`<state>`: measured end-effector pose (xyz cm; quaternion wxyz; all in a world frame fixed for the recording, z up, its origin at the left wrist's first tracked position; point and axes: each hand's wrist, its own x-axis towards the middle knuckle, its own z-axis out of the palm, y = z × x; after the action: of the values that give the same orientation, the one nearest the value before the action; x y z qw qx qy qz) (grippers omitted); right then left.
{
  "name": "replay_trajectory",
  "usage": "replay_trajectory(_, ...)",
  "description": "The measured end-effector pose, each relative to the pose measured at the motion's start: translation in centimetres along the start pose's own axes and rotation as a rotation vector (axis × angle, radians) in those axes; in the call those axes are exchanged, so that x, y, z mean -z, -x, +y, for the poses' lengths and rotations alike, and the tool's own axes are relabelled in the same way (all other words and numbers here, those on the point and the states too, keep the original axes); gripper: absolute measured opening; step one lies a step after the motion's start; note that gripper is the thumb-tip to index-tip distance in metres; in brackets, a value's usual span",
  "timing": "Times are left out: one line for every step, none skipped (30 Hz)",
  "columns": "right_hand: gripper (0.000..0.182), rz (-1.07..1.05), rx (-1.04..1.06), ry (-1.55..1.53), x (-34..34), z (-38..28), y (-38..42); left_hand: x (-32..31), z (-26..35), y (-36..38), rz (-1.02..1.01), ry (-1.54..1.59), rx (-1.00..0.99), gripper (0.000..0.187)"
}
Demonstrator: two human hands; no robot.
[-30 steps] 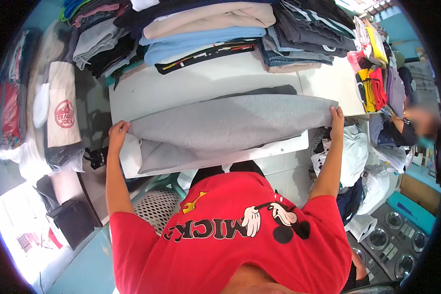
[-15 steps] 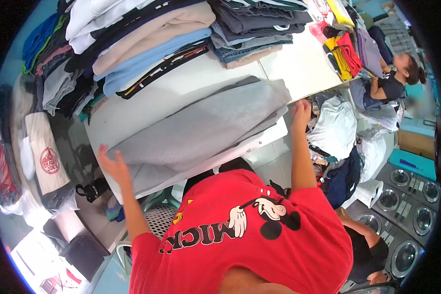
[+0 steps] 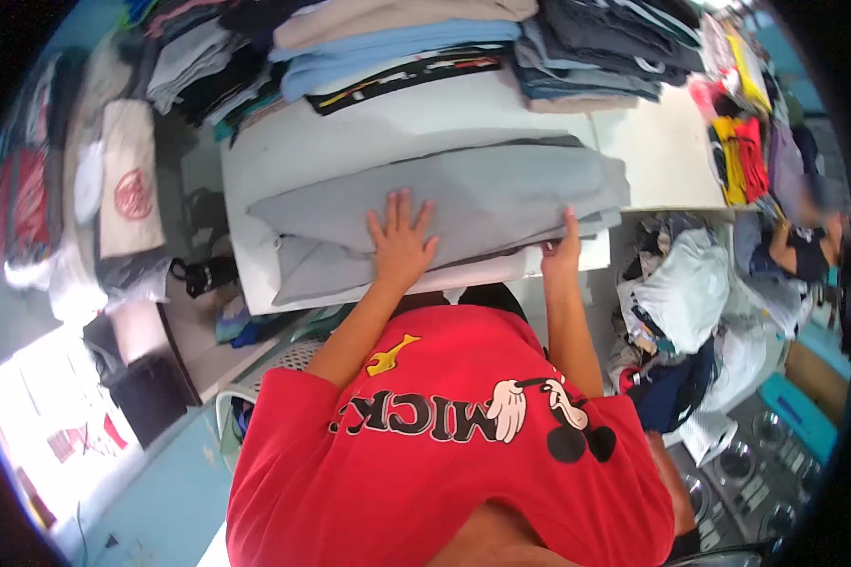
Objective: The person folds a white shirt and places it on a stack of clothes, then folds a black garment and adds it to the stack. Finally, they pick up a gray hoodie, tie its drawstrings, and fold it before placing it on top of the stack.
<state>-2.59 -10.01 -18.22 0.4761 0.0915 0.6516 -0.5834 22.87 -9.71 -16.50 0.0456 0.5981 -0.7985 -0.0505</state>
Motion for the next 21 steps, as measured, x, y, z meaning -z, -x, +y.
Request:
replay_trajectory(0.048, -0.007, 0.01, -0.018, -0.8, -0.6, 0.4, -0.3, -0.1, 0.0, 0.007, -0.017, 0.03, 0.06)
replay_trajectory(0.047, -0.033, 0.001, -0.062, -1.3, -0.7, 0.0, -0.5, -0.2, 0.0, 0.02, -0.003, 0.01, 0.06)
replay_trajectory(0.046, -0.144, -0.022, -0.146, -0.9, -0.3, -1.3, -0.8, -0.2, 0.1, 0.032, 0.012, -0.013, 0.059)
replay_trajectory(0.045, -0.253, -0.046, -0.233, -0.7, 0.1, -2.5, -0.9, -0.3, 0.1, 0.04, -0.001, 0.01, 0.059)
replay_trajectory(0.045, -0.276, -0.055, -0.225, -1.0, -0.1, -2.4, -1.0, -0.3, 0.0, 0.03, -0.01, -0.005, 0.06)
replay_trajectory(0.045, -0.283, -0.018, -0.265, -1.0, -0.3, -2.3, -1.1, -0.3, -0.2, 0.02, -0.018, -0.022, 0.061)
replay_trajectory(0.045, -0.291, 0.019, -0.305, -1.0, -0.8, -1.9, -1.1, -0.3, -0.5, 0.03, -0.026, -0.001, 0.061)
replay_trajectory(0.046, -0.311, 0.058, -0.33, -1.1, -1.1, -1.7, -1.1, -0.4, -0.9, 0.026, 0.028, -0.036, 0.064)
replay_trajectory(0.048, -0.332, 0.101, -0.345, -1.1, -1.6, -1.6, -1.1, -0.4, -1.3, 0.023, 0.083, -0.073, 0.066)
replay_trajectory(0.051, -0.352, 0.147, -0.361, -0.9, -2.1, -1.6, -1.0, -0.4, -2.1, 0.034, 0.078, -0.055, 0.066)
replay_trajectory(0.05, -0.348, 0.17, -0.36, -0.8, -2.9, -1.4, -0.6, -0.4, -2.9, -0.003, 0.124, -0.136, 0.069)
replay_trajectory(0.049, -0.344, 0.195, -0.358, -0.6, -3.8, -1.2, -0.3, -0.1, -3.5, -0.039, 0.172, -0.217, 0.071)
replay_trajectory(0.048, -0.304, 0.236, -0.342, -0.6, -4.6, -1.0, 0.3, 0.4, -4.0, -0.026, 0.173, -0.197, 0.071)
replay_trajectory(0.047, -0.314, 0.311, -0.324, -0.6, -5.3, -0.7, 0.9, 0.9, -4.5, -0.062, 0.17, -0.289, 0.073)
replay_trajectory(0.047, -0.336, 0.368, -0.295, -0.5, -6.0, -0.5, 1.2, 1.2, -5.1, -0.098, 0.165, -0.378, 0.076)
replay_trajectory(0.046, -0.36, 0.423, -0.267, -0.8, -6.7, 0.0, 0.3, 1.7, -5.4, -0.081, 0.161, -0.348, 0.076)
replay_trajectory(0.046, -0.295, 0.597, -0.175, -2.6, -7.4, 2.9, -1.5, 2.4, -5.4, -0.042, -0.008, -0.471, 0.078)
replay_trajectory(0.046, -0.225, 0.771, -0.089, -4.3, -7.6, 5.9, -2.6, 3.0, -5.5, -0.01, -0.183, -0.594, 0.08)
replay_trajectory(0.043, -0.228, 0.86, 0.003, -4.8, -7.2, 6.3, -2.9, 4.1, -5.4, -0.003, -0.189, -0.573, 0.08)
replay_trajectory(0.043, -0.248, 0.861, 0.004, -5.3, -6.4, 7.0, -3.1, 5.5, -5.2, -0.018, -0.277, -0.5, 0.074)
replay_trajectory(0.037, -0.293, 0.936, 0.242, -5.7, -4.9, 7.9, -3.3, 6.2, -5.0, -0.034, -0.36, -0.43, 0.068)
